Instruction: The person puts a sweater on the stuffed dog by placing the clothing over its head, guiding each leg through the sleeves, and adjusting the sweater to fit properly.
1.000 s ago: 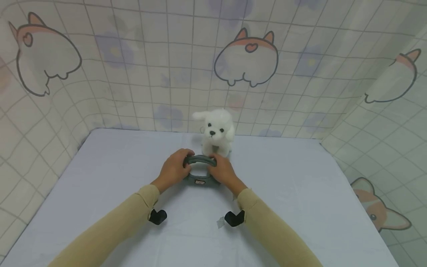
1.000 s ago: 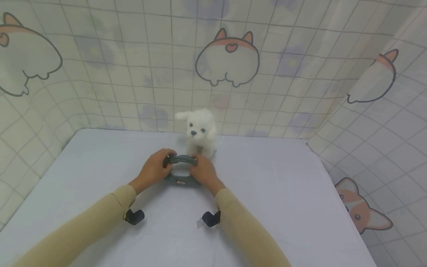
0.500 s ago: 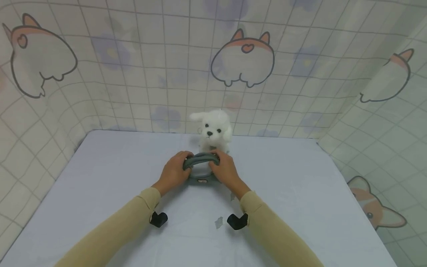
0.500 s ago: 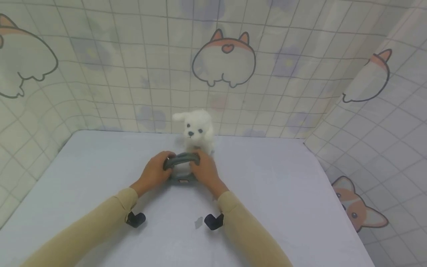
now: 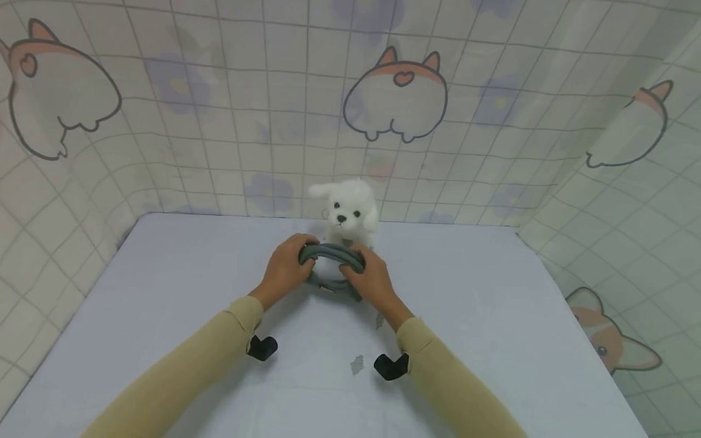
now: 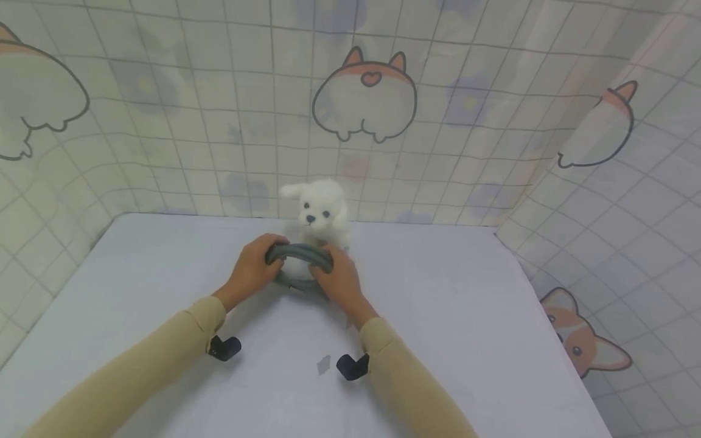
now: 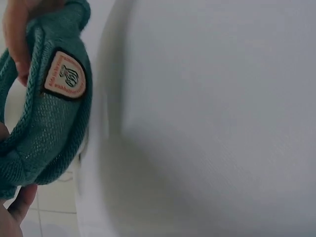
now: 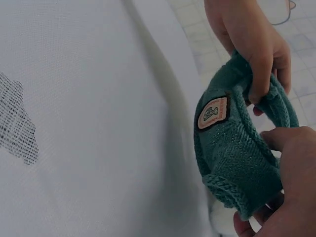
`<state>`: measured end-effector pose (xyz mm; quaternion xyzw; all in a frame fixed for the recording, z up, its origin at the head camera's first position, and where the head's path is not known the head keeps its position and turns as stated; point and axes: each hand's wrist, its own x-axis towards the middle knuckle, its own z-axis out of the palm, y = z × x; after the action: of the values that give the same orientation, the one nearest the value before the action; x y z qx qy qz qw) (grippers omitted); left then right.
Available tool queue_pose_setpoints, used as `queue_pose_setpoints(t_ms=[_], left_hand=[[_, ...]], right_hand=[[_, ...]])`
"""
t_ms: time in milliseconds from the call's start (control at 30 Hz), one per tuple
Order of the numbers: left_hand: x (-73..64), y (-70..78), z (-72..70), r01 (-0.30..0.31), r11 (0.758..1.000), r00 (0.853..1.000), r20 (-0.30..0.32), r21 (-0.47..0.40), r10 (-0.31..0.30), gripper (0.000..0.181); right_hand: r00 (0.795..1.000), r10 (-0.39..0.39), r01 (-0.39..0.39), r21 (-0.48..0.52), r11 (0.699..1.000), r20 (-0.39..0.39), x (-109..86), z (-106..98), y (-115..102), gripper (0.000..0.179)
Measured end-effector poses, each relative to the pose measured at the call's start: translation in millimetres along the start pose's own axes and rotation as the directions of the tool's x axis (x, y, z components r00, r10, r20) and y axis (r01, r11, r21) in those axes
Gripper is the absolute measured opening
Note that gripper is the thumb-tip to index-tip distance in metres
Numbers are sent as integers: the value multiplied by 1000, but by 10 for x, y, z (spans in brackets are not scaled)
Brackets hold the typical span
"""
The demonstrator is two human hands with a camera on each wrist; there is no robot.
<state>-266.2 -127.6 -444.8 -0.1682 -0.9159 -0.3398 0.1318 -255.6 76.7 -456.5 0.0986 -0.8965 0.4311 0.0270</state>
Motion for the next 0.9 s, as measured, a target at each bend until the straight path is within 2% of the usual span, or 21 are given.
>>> queue_pose_setpoints(t_ms=[200, 300, 433, 633, 767, 900], left_hand=[[45, 74, -13, -21, 1000, 999, -29, -23, 20, 30], [66, 91, -42, -25, 999, 998, -52, -23, 23, 29], [83, 87, -67, -17, 1000, 997, -77, -24, 15, 30], [130, 86, -65, -30, 999, 997, -76, -24, 28, 31], [185, 120, -93, -27, 999, 996, -83, -21, 26, 33], [252, 139, -121, -15, 1000, 995, -100, -1, 15, 35]], right_hand=[[998, 28, -26, -40, 999, 62, -31, 53, 55, 49], [998, 56, -55, -18, 998, 37, -41, 18, 55, 45], [997, 63, -62, 23, 998, -51, -12, -43, 52, 38], [979, -42, 46, 16, 999, -201, 42, -119, 31, 26], [949, -141, 146, -3, 989, -282, 65, -165, 3, 19], [920, -199, 206, -16, 978, -339, 99, -199, -25, 19]])
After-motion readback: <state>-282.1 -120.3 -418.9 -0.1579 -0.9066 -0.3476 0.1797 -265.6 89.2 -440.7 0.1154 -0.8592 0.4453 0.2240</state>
